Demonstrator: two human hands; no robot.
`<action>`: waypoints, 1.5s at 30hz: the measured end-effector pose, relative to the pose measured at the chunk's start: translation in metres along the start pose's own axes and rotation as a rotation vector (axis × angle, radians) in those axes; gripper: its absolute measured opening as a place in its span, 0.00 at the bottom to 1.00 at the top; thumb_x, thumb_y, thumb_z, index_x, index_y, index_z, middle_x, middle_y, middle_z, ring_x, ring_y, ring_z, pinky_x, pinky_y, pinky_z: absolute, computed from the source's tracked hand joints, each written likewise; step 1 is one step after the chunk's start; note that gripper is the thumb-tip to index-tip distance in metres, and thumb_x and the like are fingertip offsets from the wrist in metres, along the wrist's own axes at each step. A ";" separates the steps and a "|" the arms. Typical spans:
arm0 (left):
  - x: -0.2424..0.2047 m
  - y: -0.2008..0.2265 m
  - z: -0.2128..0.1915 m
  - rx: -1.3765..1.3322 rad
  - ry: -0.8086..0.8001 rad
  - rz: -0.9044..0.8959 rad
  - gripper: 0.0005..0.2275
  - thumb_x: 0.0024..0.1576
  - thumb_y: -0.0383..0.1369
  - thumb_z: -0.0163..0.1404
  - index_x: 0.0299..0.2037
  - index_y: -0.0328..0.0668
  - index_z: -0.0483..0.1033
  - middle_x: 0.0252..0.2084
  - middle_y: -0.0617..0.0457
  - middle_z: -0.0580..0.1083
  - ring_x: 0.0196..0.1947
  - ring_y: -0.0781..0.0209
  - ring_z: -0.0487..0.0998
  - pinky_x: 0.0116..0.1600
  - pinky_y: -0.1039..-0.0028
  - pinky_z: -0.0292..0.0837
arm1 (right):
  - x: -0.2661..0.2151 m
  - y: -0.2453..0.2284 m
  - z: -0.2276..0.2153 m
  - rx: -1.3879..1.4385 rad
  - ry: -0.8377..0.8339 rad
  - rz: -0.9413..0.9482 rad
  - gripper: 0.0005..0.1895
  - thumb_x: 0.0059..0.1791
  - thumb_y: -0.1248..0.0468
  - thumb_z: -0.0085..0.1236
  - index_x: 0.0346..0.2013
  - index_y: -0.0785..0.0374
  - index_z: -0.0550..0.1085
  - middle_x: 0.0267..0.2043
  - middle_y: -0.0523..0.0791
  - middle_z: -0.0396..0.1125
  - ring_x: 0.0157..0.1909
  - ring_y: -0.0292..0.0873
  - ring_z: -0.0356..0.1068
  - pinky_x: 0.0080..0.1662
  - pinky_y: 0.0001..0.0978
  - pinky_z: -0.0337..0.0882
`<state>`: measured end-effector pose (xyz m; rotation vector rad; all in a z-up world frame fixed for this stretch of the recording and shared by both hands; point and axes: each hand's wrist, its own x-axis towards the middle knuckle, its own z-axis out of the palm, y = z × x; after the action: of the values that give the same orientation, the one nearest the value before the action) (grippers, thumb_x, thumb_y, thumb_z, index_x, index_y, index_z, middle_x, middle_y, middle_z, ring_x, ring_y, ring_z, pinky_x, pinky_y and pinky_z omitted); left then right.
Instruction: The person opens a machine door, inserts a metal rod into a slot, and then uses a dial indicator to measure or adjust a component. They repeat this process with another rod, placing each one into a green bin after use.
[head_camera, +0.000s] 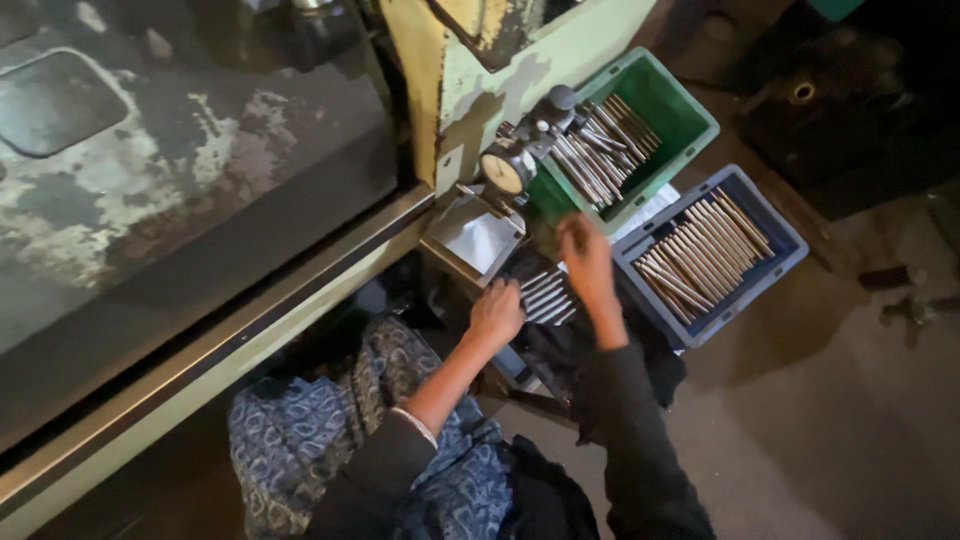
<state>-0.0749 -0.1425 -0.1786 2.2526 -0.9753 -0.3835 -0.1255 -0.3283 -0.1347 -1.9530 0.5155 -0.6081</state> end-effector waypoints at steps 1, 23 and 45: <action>-0.005 -0.003 0.008 0.062 0.013 0.005 0.13 0.50 0.28 0.53 0.46 0.36 0.75 0.47 0.38 0.74 0.49 0.38 0.76 0.52 0.53 0.73 | -0.009 0.011 0.005 -0.218 -0.040 -0.041 0.08 0.55 0.65 0.53 0.45 0.65 0.75 0.36 0.54 0.71 0.35 0.56 0.72 0.38 0.41 0.70; -0.051 0.011 -0.013 -0.148 0.210 0.041 0.24 0.56 0.24 0.52 0.64 0.34 0.66 0.55 0.37 0.72 0.54 0.35 0.73 0.56 0.56 0.72 | -0.069 0.041 0.015 0.857 0.275 0.567 0.13 0.47 0.69 0.57 0.47 0.62 0.71 0.42 0.50 0.72 0.46 0.50 0.74 0.50 0.44 0.76; -0.164 0.119 -0.263 -0.819 0.551 0.167 0.09 0.59 0.27 0.57 0.49 0.34 0.79 0.43 0.47 0.81 0.41 0.61 0.84 0.47 0.75 0.79 | -0.130 -0.188 0.071 1.877 -0.315 0.574 0.21 0.59 0.46 0.44 0.52 0.59 0.72 0.29 0.45 0.68 0.29 0.40 0.65 0.33 0.30 0.67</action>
<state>-0.1222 0.0330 0.0992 1.3981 -0.5554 -0.0475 -0.1656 -0.1231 -0.0176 -0.0608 0.0935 -0.1575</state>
